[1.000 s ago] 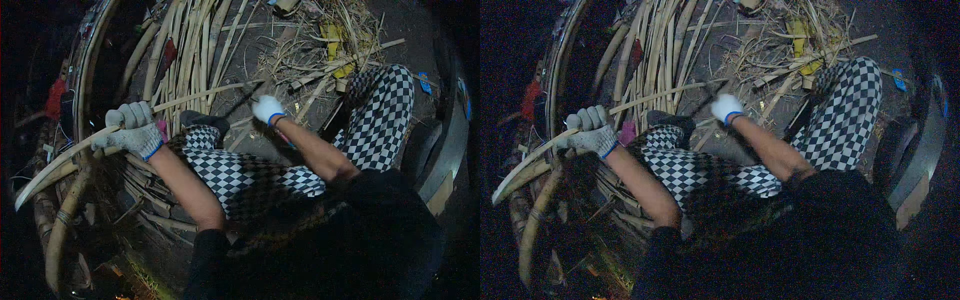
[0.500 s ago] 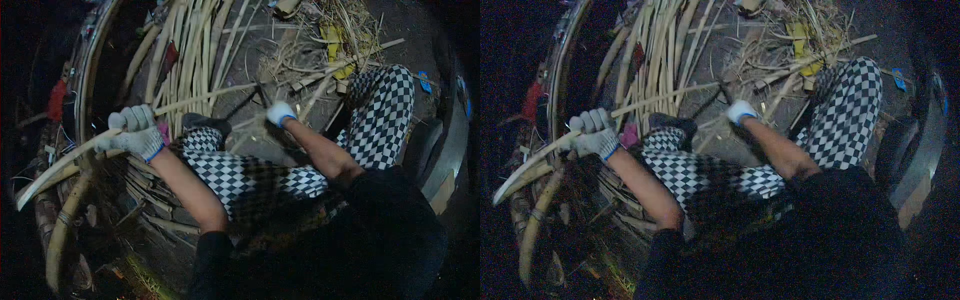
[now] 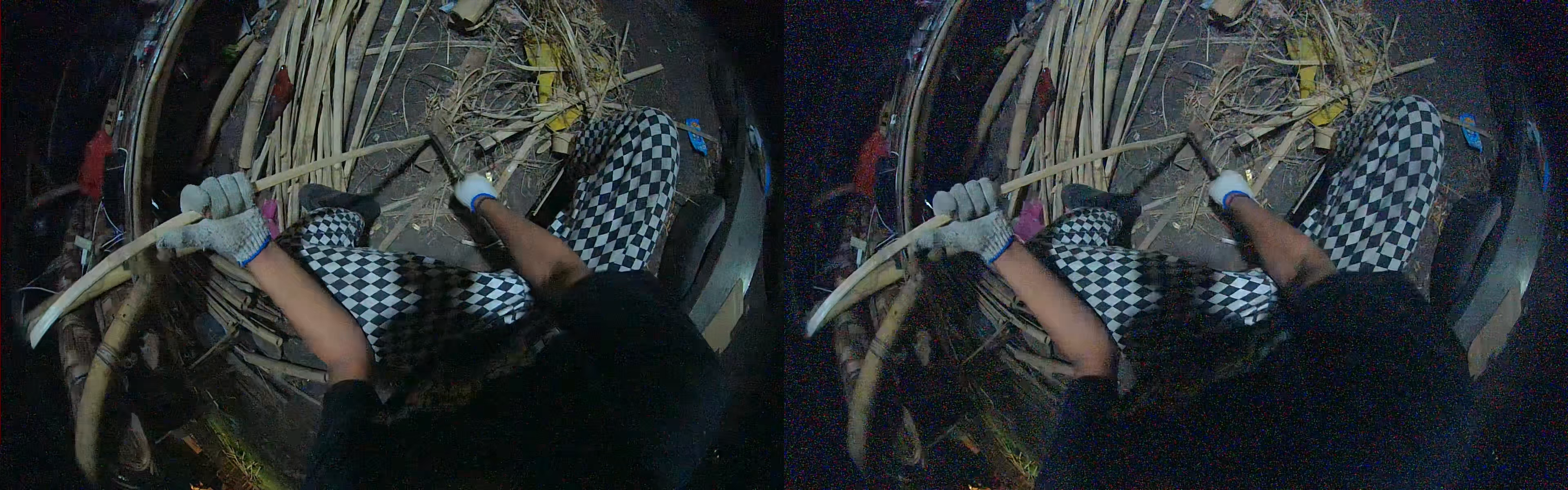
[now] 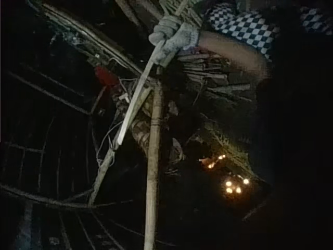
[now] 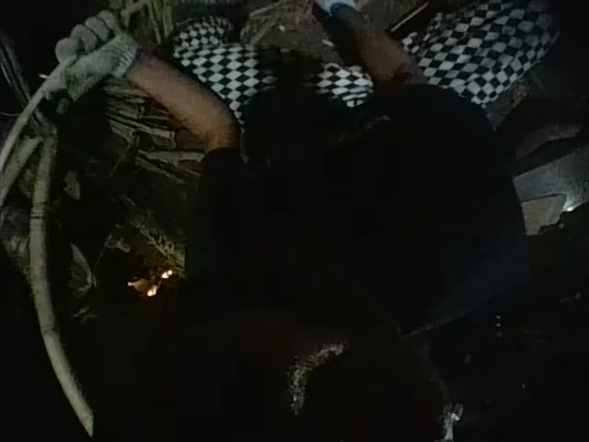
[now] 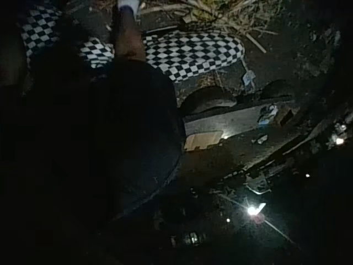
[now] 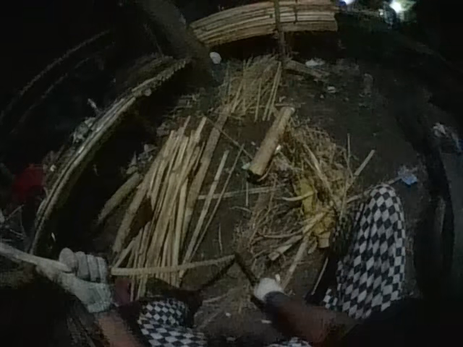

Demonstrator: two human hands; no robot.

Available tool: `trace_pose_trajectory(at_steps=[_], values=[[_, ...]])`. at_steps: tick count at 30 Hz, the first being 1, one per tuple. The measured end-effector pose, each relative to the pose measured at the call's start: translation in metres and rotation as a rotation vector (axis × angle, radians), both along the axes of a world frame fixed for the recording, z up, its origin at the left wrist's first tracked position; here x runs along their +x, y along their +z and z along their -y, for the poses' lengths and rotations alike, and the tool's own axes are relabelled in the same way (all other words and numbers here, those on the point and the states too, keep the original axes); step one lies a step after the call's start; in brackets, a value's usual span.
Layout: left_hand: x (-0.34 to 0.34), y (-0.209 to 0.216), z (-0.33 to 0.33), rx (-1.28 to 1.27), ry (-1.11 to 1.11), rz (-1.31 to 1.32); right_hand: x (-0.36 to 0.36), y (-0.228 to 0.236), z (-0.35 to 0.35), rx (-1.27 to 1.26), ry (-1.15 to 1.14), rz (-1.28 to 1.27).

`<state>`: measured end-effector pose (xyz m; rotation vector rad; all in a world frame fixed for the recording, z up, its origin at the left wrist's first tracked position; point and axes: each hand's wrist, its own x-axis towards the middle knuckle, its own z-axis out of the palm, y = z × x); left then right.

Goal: The recorder is using a knife to shave thin strips from a length of bamboo.

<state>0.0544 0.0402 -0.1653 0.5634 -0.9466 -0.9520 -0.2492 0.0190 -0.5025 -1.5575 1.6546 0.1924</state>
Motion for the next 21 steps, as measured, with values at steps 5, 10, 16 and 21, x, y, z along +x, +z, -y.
trace_pose_trajectory(at_steps=[5, 10, 16, 21], values=[[-0.003, -0.005, -0.001, 0.009, 0.066, -0.034, 0.048, 0.043, 0.004, -0.187, 0.087, 0.206], [-0.006, -0.005, -0.003, 0.012, 0.114, -0.055, 0.051, 0.060, 0.002, -0.297, 0.169, 0.391], [-0.005, -0.002, -0.002, 0.028, 0.082, -0.012, -0.014, 0.018, -0.013, -0.016, -0.044, 0.118], [-0.010, -0.004, 0.001, 0.034, 0.117, 0.023, 0.012, 0.012, -0.002, -0.033, -0.052, 0.105]])
